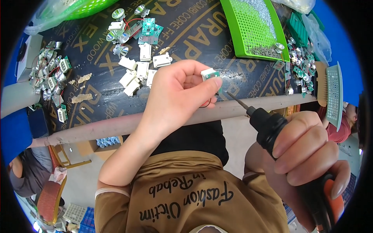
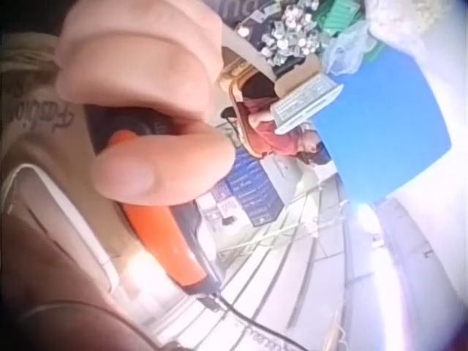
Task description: Assembling small electronic toy components at a factory workbench using a handheld tool.
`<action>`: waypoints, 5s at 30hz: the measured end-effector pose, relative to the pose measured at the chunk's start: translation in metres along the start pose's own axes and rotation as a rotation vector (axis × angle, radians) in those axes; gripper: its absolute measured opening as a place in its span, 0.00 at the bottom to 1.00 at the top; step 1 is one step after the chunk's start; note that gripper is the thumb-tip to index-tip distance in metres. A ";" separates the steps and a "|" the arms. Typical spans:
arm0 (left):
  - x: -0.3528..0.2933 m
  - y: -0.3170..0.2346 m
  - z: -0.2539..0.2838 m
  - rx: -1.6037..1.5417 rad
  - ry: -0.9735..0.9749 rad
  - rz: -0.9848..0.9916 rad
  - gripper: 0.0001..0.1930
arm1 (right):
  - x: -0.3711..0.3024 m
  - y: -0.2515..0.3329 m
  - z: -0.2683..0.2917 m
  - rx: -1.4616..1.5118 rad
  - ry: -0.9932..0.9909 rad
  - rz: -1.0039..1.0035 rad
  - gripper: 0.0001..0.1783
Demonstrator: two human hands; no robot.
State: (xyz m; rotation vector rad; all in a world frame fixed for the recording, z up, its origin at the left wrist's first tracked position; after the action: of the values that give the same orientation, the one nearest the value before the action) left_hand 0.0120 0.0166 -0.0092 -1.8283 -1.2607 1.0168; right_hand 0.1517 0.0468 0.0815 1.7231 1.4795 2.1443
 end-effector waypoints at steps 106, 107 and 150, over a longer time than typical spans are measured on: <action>-0.093 -0.079 0.078 0.873 -0.697 -0.733 0.15 | -0.094 -0.033 0.032 -0.946 0.094 -0.039 0.08; -0.099 -0.090 0.097 1.014 -0.777 -0.756 0.15 | -0.089 -0.037 0.024 -0.943 0.143 -0.103 0.07; -0.068 -0.029 0.067 1.353 -0.334 -0.357 0.17 | 0.019 -0.074 -0.022 -0.171 0.113 -0.678 0.14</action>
State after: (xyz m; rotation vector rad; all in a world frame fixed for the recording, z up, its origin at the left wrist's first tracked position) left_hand -0.0746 -0.0322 -0.0007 -0.3983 -0.6506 1.4492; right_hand 0.0896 0.0833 0.0484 0.8719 1.5474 1.9296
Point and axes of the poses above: each hand's wrist, its own x-axis towards the middle knuckle, its own z-axis out of the back of the hand, y = z × x, the point moved 1 cm from there along x, towards the middle knuckle, and after that the axes turned 11 degrees about y, right-handed, at the moved point
